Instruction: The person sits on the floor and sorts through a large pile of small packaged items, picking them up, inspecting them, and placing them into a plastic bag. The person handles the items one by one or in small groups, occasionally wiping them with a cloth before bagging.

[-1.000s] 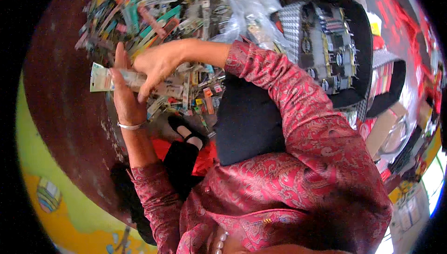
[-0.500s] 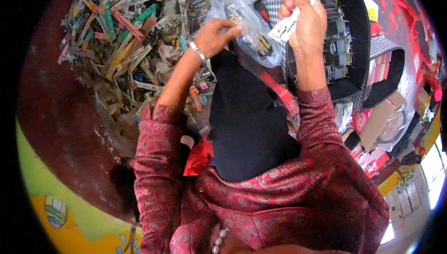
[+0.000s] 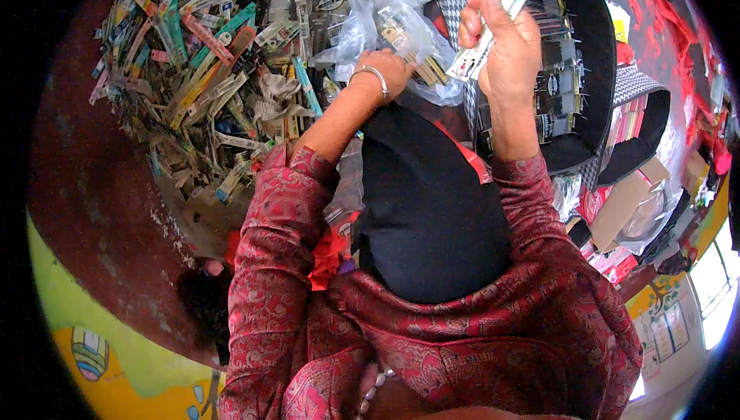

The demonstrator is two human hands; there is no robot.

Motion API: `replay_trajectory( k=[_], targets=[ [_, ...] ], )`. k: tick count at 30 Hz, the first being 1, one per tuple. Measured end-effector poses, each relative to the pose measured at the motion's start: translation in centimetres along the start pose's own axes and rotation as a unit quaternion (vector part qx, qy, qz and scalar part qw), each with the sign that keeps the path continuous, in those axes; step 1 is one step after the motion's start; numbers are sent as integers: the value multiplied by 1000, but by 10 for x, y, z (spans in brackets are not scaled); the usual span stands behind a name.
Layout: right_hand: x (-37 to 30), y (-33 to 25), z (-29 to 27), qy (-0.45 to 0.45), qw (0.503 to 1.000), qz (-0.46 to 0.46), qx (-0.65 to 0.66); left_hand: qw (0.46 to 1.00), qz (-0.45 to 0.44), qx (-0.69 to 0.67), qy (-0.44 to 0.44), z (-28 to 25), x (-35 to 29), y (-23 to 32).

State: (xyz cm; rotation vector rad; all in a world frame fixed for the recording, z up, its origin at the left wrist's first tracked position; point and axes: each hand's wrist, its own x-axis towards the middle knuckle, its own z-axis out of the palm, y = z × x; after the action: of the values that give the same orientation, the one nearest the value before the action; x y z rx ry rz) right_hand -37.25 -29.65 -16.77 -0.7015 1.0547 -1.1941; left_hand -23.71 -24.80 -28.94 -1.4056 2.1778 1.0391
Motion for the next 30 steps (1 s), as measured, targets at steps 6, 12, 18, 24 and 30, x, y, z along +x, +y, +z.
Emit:
replay_trajectory(
  k=[6, 12, 18, 24, 30],
  targets=[
    [-10, 40, -15, -46, 982, 120, -136, 977, -47, -153, 144, -4, -25, -11],
    [-21, 77, -30, -160, 902, 132, -379, 932, -82, -251, 249, 9, -66, -13],
    [-35, 71, -33, -253, 769, 69, -583, 863, -110, -409, 276, 2, -69, -18],
    [-41, 68, -40, -252, 670, 129, -686, 859, -70, -390, 324, 11, -71, -16],
    [-19, 77, -37, -257, 674, 192, -665, 904, -6, -261, 338, 22, -69, -15]
  ],
)
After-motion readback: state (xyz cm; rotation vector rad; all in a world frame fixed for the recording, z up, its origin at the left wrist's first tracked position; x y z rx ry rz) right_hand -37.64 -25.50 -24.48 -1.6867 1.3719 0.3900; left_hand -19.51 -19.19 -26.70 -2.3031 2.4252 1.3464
